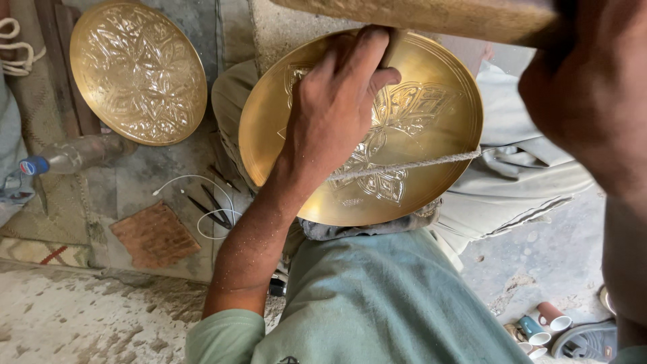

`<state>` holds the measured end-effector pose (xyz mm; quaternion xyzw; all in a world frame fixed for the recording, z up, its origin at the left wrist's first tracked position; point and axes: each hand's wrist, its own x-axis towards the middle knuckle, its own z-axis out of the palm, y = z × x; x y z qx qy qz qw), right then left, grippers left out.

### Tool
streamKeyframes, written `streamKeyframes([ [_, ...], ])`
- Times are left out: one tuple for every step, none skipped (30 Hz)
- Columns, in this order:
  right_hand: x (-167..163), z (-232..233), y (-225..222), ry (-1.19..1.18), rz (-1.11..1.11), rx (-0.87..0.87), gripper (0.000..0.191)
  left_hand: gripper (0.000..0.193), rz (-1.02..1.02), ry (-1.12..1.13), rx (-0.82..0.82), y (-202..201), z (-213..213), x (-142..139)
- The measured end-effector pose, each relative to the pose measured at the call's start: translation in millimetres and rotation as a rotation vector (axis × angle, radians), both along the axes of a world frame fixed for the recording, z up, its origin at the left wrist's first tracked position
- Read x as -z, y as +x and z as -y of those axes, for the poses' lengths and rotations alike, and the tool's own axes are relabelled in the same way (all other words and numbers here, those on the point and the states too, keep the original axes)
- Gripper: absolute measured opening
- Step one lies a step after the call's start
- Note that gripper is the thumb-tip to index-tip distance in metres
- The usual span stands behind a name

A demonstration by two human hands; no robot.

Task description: The person sits on the floor and hammers a punch along pre-drawn floral patterns to engrave decorative brass plates. They first sharpen the punch on a whetstone, then repeatedly strike the punch with a wooden mallet while repositioning it across the plate surface.

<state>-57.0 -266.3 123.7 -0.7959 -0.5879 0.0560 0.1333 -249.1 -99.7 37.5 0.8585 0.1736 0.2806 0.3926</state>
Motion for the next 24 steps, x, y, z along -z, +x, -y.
streamKeyframes([
  [-0.4, -0.6, 0.6, -0.001, -0.001, 0.001, 0.017, 0.045, 0.0, 0.001, 0.006, 0.1, -0.7, -0.4],
  [0.1, -1.1, 0.5, -0.004, 0.0, -0.003, 0.017, 0.043, -0.032, -0.017, 0.006, -1.1, -0.6, -1.3],
  [-0.1, -1.7, 1.0, -0.003, 0.004, -0.007, 0.017, 0.044, -0.03, -0.012, 0.005, -1.9, -1.6, -1.8],
  [0.1, -2.1, 1.0, -0.003, 0.004, -0.009, 0.017, 0.044, -0.028, -0.007, 0.004, -3.1, -2.1, -2.5],
  [0.1, -2.7, 1.3, -0.004, 0.008, -0.009, 0.017, 0.046, 0.01, 0.016, 0.01, -3.3, -2.7, -2.6],
  [-0.1, -2.9, 1.5, -0.004, 0.014, -0.011, 0.017, 0.049, 0.048, 0.036, 0.016, -3.4, -2.6, -2.5],
  [0.0, -3.4, 1.7, -0.006, 0.018, -0.013, 0.017, 0.046, 0.008, 0.033, 0.003, -3.4, -2.8, -2.3],
  [-0.3, -3.6, 1.9, -0.007, 0.023, -0.014, 0.017, 0.042, -0.032, 0.025, -0.009, -3.1, -2.3, -1.9],
  [-0.1, -4.0, 2.0, -0.012, 0.023, -0.013, 0.016, 0.039, -0.072, 0.015, -0.02, -3.0, -1.3, -1.4],
  [-0.1, -4.4, 2.2, -0.01, 0.026, -0.015, 0.016, 0.039, -0.06, 0.009, -0.028, -2.6, -0.7, -0.7],
  [0.2, -4.7, 2.1, -0.011, 0.032, -0.02, 0.016, 0.039, -0.045, 0.006, -0.036, -2.0, -0.3, 0.1],
  [0.6, -5.2, 2.1, -0.008, 0.025, -0.017, 0.016, 0.039, -0.038, 0.006, -0.041, -1.9, -0.2, 0.8],
  [0.9, -5.3, 2.0, -0.007, 0.026, -0.017, 0.016, 0.039, -0.031, 0.006, -0.046, -1.7, -0.2, 1.7],
  [1.5, -5.5, 1.9, -0.006, 0.031, -0.019, 0.016, 0.04, -0.032, 0.007, -0.045, -1.7, -0.2, 2.4],
  [1.7, -5.4, 2.0, -0.005, 0.032, -0.018, 0.016, 0.04, -0.037, 0.002, -0.045, -2.0, 0.1, 2.9],
  [2.2, -5.3, 2.0, -0.009, 0.037, -0.022, 0.016, 0.04, -0.041, -0.003, -0.045, -2.2, 0.2, 3.5],
  [2.4, -5.1, 2.3, -0.008, 0.042, -0.021, 0.016, 0.041, -0.045, -0.01, -0.046, -2.2, 0.5, 4.2],
  [2.8, -4.9, 2.7, -0.012, 0.049, -0.022, 0.015, 0.041, -0.044, -0.003, -0.043, -2.1, 0.4, 5.0],
  [3.1, -4.8, 3.3, -0.014, 0.055, -0.025, 0.015, 0.042, -0.043, 0.003, -0.04, -1.9, 0.6, 5.8],
  [3.6, -5.0, 3.8, -0.016, 0.061, -0.026, 0.015, 0.042, -0.039, 0.022, -0.038, -2.1, 0.4, 6.4],
  [4.0, -5.3, 4.5, -0.017, 0.064, -0.028, 0.015, 0.043, -0.037, 0.04, -0.038, -2.8, 0.4, 6.7],
  [4.6, -6.2, 5.0, -0.018, 0.066, -0.032, 0.015, 0.041, -0.034, 0.013, -0.037, -3.0, 0.4, 7.0],
  [4.7, -7.0, 5.5, -0.021, 0.071, -0.033, 0.015, 0.04, -0.031, -0.012, -0.038, -3.5, 0.8, 6.8],
  [5.3, -8.6, 5.7, -0.027, 0.081, -0.036, 0.015, 0.041, -0.04, -0.02, -0.038, -3.9, 0.7, 6.6],
])
